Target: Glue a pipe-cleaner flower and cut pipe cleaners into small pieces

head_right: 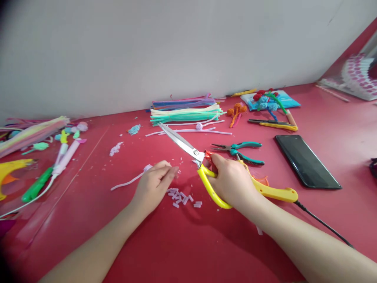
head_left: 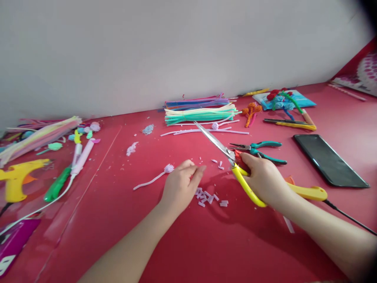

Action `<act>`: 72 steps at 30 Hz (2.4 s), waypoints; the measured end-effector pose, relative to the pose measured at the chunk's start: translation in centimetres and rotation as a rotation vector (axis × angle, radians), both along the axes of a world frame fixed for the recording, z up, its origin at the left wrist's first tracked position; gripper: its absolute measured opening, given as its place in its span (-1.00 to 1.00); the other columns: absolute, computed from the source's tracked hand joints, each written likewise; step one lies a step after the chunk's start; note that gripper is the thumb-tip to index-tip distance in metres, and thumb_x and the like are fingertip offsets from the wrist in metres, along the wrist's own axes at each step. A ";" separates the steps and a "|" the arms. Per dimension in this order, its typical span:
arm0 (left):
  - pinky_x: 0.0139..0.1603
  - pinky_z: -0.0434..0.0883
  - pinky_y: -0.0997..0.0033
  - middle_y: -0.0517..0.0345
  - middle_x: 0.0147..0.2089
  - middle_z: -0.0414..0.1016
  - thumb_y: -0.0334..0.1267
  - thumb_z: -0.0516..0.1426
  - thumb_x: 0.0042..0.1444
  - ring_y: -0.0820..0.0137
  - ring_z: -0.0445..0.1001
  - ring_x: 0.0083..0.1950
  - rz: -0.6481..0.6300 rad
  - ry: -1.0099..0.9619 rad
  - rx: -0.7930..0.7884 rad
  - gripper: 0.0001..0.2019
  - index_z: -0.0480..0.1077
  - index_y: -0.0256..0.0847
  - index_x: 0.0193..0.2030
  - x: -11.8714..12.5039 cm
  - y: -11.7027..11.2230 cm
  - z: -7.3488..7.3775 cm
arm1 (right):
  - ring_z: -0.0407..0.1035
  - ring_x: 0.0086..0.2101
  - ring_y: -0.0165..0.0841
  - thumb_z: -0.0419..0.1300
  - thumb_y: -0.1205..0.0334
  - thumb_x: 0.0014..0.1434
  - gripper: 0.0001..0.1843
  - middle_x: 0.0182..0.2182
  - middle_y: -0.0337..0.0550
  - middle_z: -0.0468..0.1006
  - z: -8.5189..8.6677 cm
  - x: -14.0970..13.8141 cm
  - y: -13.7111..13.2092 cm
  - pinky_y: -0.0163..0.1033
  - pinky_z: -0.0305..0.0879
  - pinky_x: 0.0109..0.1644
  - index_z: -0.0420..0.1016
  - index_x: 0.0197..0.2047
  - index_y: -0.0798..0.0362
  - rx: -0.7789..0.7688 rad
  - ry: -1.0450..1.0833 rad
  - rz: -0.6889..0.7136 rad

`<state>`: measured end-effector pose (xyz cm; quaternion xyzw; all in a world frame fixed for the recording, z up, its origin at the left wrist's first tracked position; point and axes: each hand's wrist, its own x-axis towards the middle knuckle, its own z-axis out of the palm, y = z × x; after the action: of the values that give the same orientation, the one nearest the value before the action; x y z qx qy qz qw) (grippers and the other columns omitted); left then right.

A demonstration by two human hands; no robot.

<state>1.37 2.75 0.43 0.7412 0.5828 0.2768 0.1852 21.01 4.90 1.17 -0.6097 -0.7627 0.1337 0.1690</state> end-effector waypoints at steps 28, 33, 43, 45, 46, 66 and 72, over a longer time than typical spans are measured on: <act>-0.29 0.23 0.39 0.10 -0.32 0.31 -0.46 -0.02 -0.02 0.39 0.28 -0.29 -0.453 0.124 -0.092 -0.85 0.34 -0.21 -0.43 1.3 -1.2 0.1 | 0.03 -0.65 -0.50 0.06 0.07 -0.10 -0.81 -0.70 -0.32 0.29 -0.7 0.4 0.5 -0.38 -0.13 -0.56 0.23 -0.52 0.02 -0.011 0.005 0.023; -0.43 0.22 0.49 0.18 -0.41 0.29 -0.32 0.00 0.03 0.49 0.26 -0.42 -0.228 -0.388 -0.373 -0.93 0.29 -0.21 -0.41 1.4 -1.1 0.8 | 0.03 -0.64 -0.52 0.04 0.14 -0.06 -0.82 -0.70 -0.35 0.22 0.2 -0.1 -0.2 -0.39 -0.13 -0.59 0.25 -0.54 0.06 -0.141 0.175 0.114; -0.67 0.06 0.62 0.20 -0.52 0.32 -0.27 0.14 -0.07 0.62 0.20 -0.62 -0.096 -1.020 -0.798 -0.77 0.24 -0.26 -0.26 1.8 -1.2 0.7 | 0.25 -0.48 -0.46 0.05 0.25 -0.01 -0.92 -0.53 -0.30 0.37 0.8 -0.8 -1.9 -0.40 0.12 -0.46 0.27 -0.41 0.08 -0.522 0.619 0.341; -0.66 0.07 0.63 0.19 -0.52 0.33 -0.28 0.15 -0.09 0.62 0.21 -0.61 -0.090 -1.037 -0.825 -0.77 0.25 -0.26 -0.27 1.9 -1.3 0.8 | 0.25 -0.48 -0.46 0.04 0.30 -0.02 -0.95 -0.52 -0.29 0.36 0.7 -0.7 -1.9 -0.40 0.11 -0.46 0.27 -0.41 0.08 -0.505 0.601 0.354; -0.65 0.09 0.63 0.19 -0.51 0.33 -0.29 0.15 -0.09 0.61 0.22 -0.60 -0.094 -1.035 -0.827 -0.77 0.25 -0.27 -0.27 2.0 -1.3 0.8 | 0.24 -0.48 -0.46 0.04 0.31 -0.02 -0.96 -0.53 -0.29 0.35 0.6 -0.7 -1.9 -0.40 0.10 -0.47 0.26 -0.42 0.08 -0.496 0.592 0.356; -0.48 0.21 0.52 0.21 -0.45 0.35 -0.30 0.07 -0.04 0.53 0.23 -0.50 -0.094 -0.334 -0.386 -0.93 0.35 -0.20 -0.46 2.0 -1.6 1.4 | 0.17 -0.60 -0.52 -0.01 0.26 0.00 -0.91 -0.63 -0.35 0.27 0.3 -1.1 -1.7 -0.42 0.07 -0.54 0.17 -0.51 0.05 -0.511 0.584 0.267; -0.44 0.23 0.51 0.22 -0.44 0.34 -0.35 0.05 -0.06 0.50 0.27 -0.45 -0.092 -0.345 -0.385 -0.94 0.35 -0.19 -0.44 2.1 -1.8 0.9 | 0.19 -0.57 -0.50 0.00 0.23 -0.01 -0.90 -0.61 -0.34 0.29 0.2 -1.1 -1.7 -0.41 0.09 -0.50 0.18 -0.50 0.05 -0.491 0.531 0.275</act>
<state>3.50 0.90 1.30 0.6597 0.5504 0.2744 0.4320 19.94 3.24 1.34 -0.4684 -0.7123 0.4869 0.1900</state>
